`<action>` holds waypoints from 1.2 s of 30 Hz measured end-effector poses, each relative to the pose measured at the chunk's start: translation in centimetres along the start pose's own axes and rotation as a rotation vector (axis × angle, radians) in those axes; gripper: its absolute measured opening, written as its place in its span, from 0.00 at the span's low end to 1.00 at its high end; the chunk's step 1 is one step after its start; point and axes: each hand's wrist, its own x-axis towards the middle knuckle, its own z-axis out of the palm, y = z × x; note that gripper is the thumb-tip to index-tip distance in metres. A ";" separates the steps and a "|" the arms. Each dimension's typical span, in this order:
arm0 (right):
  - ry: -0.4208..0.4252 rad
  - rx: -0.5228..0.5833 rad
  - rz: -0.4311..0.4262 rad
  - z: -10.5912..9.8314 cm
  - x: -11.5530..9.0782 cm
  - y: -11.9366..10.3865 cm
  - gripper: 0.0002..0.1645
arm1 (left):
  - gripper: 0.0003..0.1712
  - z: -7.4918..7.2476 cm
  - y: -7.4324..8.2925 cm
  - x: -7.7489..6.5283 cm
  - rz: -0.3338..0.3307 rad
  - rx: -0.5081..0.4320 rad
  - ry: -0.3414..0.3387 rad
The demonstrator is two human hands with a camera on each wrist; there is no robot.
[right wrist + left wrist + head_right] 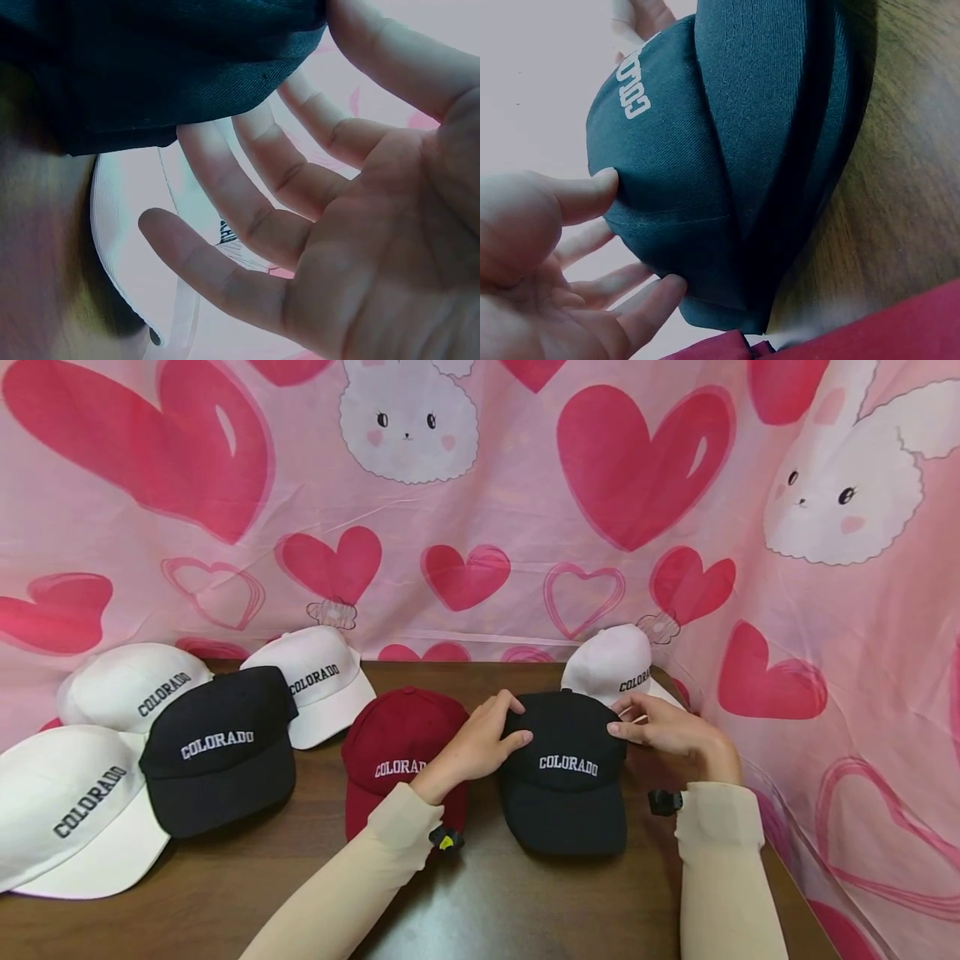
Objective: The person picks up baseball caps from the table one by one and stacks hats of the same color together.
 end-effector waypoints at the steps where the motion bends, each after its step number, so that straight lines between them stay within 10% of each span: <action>1: 0.002 -0.003 0.001 0.0 0.0 0.0 0.33 | 0.21 0.0 0.0 0.0 0.003 0.003 -0.005; 21: 0.058 -0.117 -0.101 -0.4 -0.9 -1.5 0.28 | 0.20 -2.6 0.0 -0.1 0.063 0.028 -0.086; 28: 0.168 -0.171 -0.158 -0.7 -2.1 -3.5 0.26 | 0.23 -5.3 0.4 -0.6 0.101 -0.013 -0.083; 36: 0.332 -0.185 -0.248 -0.2 -3.3 -6.6 0.23 | 0.24 -10.3 0.2 -2.2 0.123 -0.081 0.066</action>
